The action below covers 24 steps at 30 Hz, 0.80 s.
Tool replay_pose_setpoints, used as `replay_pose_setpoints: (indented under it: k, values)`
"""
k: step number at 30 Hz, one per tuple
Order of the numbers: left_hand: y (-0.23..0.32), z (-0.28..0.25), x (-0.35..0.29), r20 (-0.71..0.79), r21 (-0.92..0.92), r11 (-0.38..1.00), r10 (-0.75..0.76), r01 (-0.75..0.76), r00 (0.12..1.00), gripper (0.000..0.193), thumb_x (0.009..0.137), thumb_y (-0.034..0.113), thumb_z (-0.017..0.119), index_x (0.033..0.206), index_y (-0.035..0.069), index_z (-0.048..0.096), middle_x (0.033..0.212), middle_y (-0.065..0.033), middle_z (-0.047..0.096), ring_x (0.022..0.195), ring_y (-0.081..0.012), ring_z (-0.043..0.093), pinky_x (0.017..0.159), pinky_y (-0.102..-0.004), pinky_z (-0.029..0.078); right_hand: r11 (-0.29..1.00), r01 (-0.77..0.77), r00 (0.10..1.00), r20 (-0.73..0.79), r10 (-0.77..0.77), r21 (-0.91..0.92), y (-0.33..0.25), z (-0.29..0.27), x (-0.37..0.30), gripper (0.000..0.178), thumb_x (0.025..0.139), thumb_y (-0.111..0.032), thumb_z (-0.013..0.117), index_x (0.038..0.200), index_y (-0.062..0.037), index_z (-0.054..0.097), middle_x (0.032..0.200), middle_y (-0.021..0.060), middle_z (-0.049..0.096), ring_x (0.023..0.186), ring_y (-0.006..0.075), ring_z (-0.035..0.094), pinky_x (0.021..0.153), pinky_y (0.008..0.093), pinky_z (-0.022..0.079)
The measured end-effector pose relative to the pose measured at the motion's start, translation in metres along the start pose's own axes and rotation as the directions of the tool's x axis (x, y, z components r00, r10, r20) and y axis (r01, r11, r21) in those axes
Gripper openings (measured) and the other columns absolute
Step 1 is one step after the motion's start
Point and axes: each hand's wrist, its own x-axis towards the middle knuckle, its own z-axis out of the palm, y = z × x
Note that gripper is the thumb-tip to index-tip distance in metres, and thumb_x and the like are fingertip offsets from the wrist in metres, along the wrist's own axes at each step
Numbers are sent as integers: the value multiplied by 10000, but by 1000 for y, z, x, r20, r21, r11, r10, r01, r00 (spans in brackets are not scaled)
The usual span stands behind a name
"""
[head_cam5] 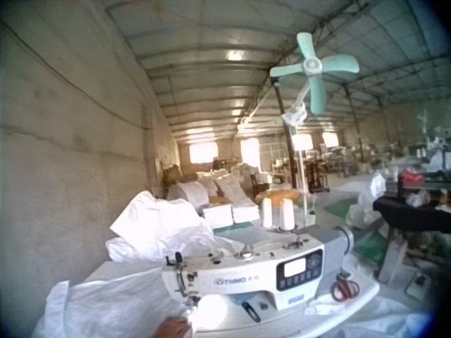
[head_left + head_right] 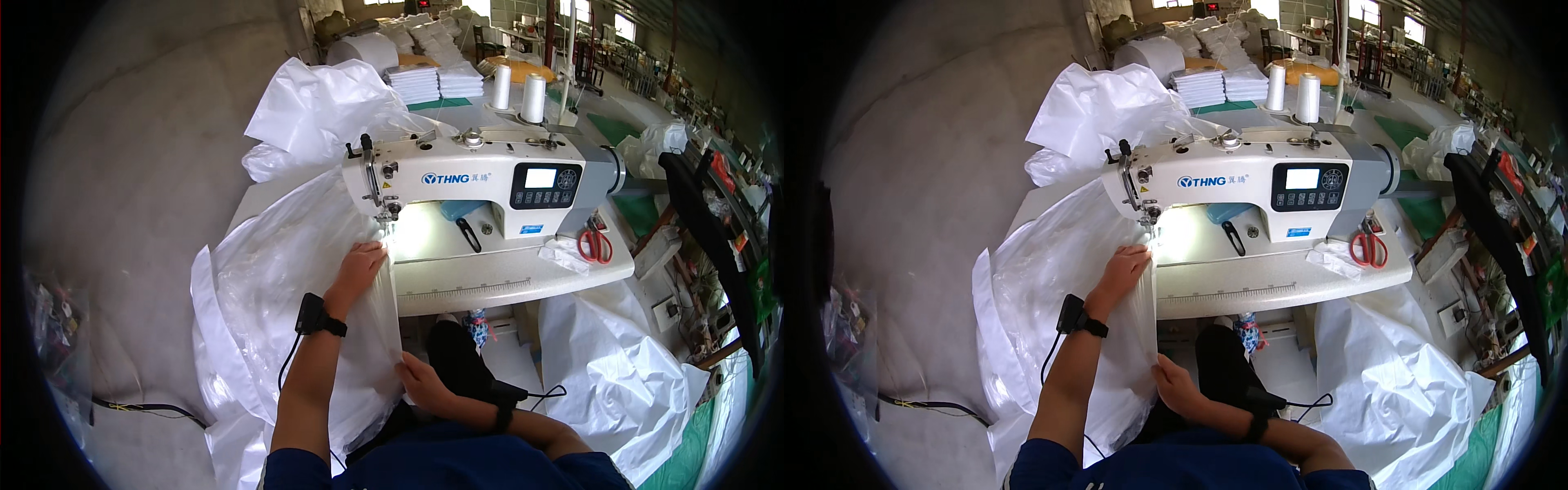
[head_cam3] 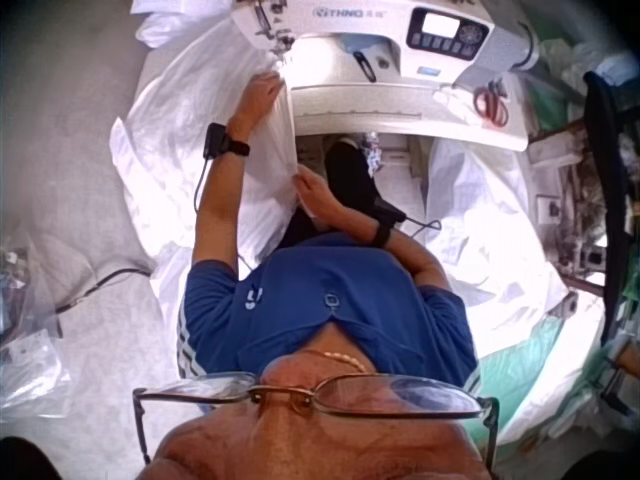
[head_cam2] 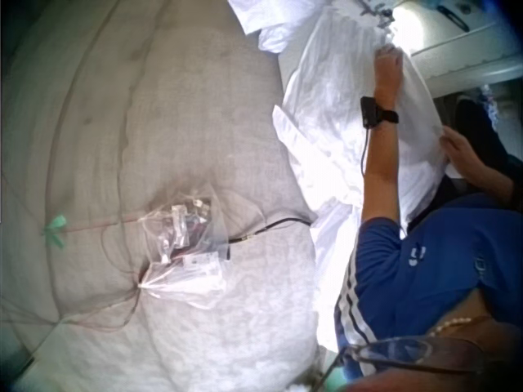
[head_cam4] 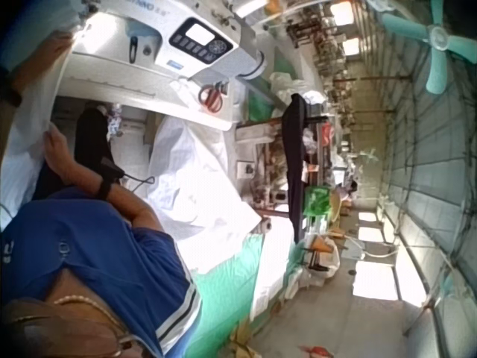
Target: The person sews the edges of a white plastic sheet using a sewing machine, guiding the material under the needle by hand. They repeatedly fold, align, and reposition the large sheet, smoothing it out before resuming the stitching process.
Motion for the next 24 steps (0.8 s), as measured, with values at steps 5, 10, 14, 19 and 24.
replay_pose_setpoints:
  k: [5,10,14,19,24]
  values:
    - [17,-8,-4,-85,-127,986,-118,107,989,215,842,158,586,997,25,655,1043,-145,630,967,-340,566,858,-383,454,993,-4,999,-48,-2,-120,-8,0,-3,272,943,-113,427,1193,-19,480,826,246,596,755,313,618,692,369,472]
    - [21,1,10,-111,-180,928,-349,326,931,220,819,203,620,926,19,675,979,-142,638,932,-325,570,825,-382,459,980,84,994,-53,-94,-178,-7,2,-3,272,952,-141,427,1193,-32,490,743,152,552,660,225,553,607,325,451]
    - [12,9,10,-52,-154,925,-358,347,932,216,827,215,615,948,51,688,1027,-120,624,910,-300,570,823,-374,460,983,101,990,-87,-115,-151,-5,3,-3,287,964,-162,420,1213,-41,491,695,34,523,596,71,485,547,250,424]
    - [22,6,-10,-153,56,987,-139,149,978,205,823,184,625,990,92,700,1097,-81,622,987,-283,558,858,-380,455,988,94,993,-57,-102,-120,-8,1,-6,281,935,-112,427,1191,-5,469,818,273,584,755,377,622,665,384,478]
    - [37,-8,-30,112,1,995,-100,101,989,251,829,192,608,1052,103,681,1209,-96,588,1133,-312,508,970,-370,397,971,98,993,-43,-110,-220,-8,0,-10,410,923,-74,399,1329,-28,373,889,307,590,842,416,624,723,412,488]
